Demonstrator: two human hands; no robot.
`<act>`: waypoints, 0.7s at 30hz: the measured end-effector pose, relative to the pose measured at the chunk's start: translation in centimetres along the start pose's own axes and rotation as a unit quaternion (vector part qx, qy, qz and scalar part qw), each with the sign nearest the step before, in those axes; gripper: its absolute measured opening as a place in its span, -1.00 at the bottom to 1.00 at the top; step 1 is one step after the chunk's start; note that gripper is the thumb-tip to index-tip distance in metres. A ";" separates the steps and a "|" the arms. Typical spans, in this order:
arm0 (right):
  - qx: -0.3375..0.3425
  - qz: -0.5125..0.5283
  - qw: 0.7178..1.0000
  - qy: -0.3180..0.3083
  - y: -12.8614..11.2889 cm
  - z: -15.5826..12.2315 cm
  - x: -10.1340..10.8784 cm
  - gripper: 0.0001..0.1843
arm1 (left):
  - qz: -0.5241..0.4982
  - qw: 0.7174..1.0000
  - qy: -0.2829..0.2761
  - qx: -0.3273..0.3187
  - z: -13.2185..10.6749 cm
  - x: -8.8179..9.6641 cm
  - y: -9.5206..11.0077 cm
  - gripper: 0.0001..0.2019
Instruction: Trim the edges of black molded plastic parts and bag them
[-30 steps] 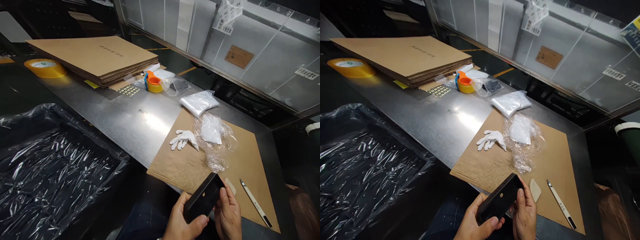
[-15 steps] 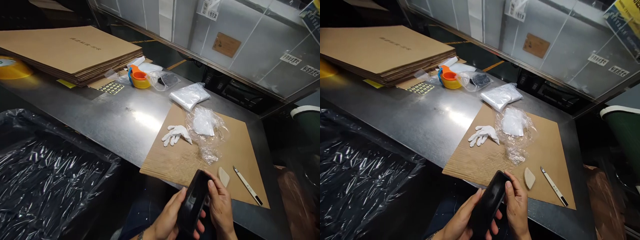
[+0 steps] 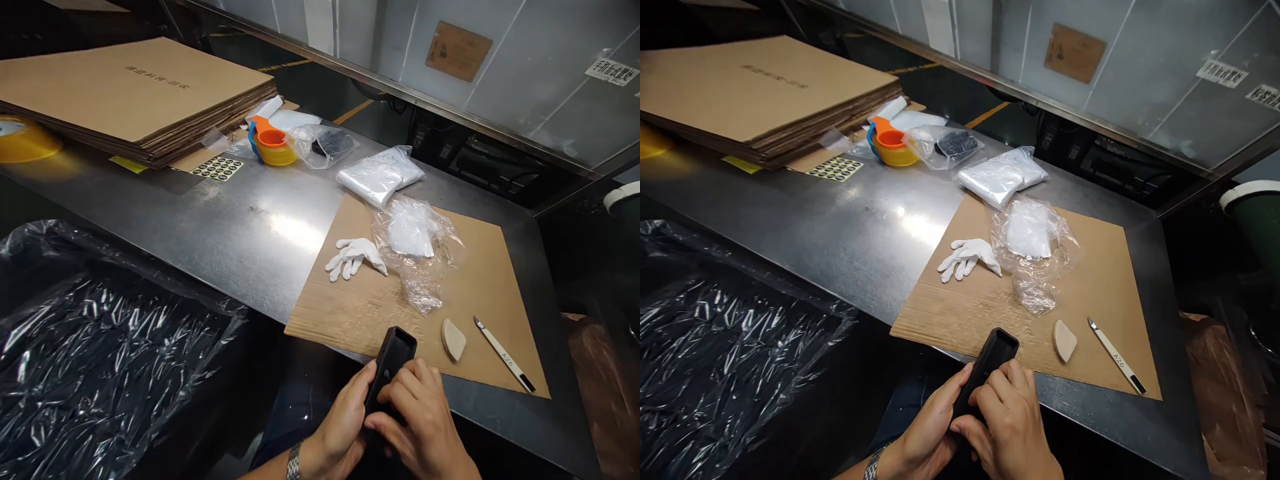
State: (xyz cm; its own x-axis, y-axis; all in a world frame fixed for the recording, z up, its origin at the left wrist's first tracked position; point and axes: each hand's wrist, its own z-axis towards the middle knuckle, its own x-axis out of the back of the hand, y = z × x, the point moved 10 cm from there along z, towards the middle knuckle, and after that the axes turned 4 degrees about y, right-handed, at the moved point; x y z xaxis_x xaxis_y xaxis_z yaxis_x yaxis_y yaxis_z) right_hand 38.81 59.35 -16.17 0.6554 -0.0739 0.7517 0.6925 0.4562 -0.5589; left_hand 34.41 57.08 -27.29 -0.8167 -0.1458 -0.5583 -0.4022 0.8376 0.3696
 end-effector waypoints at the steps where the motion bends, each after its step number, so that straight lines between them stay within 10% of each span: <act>1: -0.002 0.007 1.000 0.005 0.1 0.0 -0.1 -0.73 | 0.007 1.000 0.003 -0.004 -0.1 0.0 0.1 -0.67; 10: -0.073 -0.002 0.997 0.036 3.3 0.5 1.9 -0.95 | 0.073 0.995 -0.054 -0.035 0.1 -0.5 -0.6 -0.39; 13: -0.082 0.002 0.995 0.057 4.6 1.0 3.4 -0.74 | 0.096 0.991 -0.089 -0.028 0.0 -0.7 -1.1 -0.26; 21: -0.112 0.097 0.988 0.040 6.2 1.9 3.5 -0.82 | 0.113 0.991 -0.068 -0.020 -0.9 0.0 -1.1 -0.37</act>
State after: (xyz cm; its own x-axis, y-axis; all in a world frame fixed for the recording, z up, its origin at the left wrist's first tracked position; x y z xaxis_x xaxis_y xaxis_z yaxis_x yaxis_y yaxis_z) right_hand 44.80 63.57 -16.34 0.7973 -0.0776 0.5985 0.5956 0.2618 -0.7595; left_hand 34.49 55.69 -26.99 -0.8256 0.1173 -0.5519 -0.2337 0.8192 0.5237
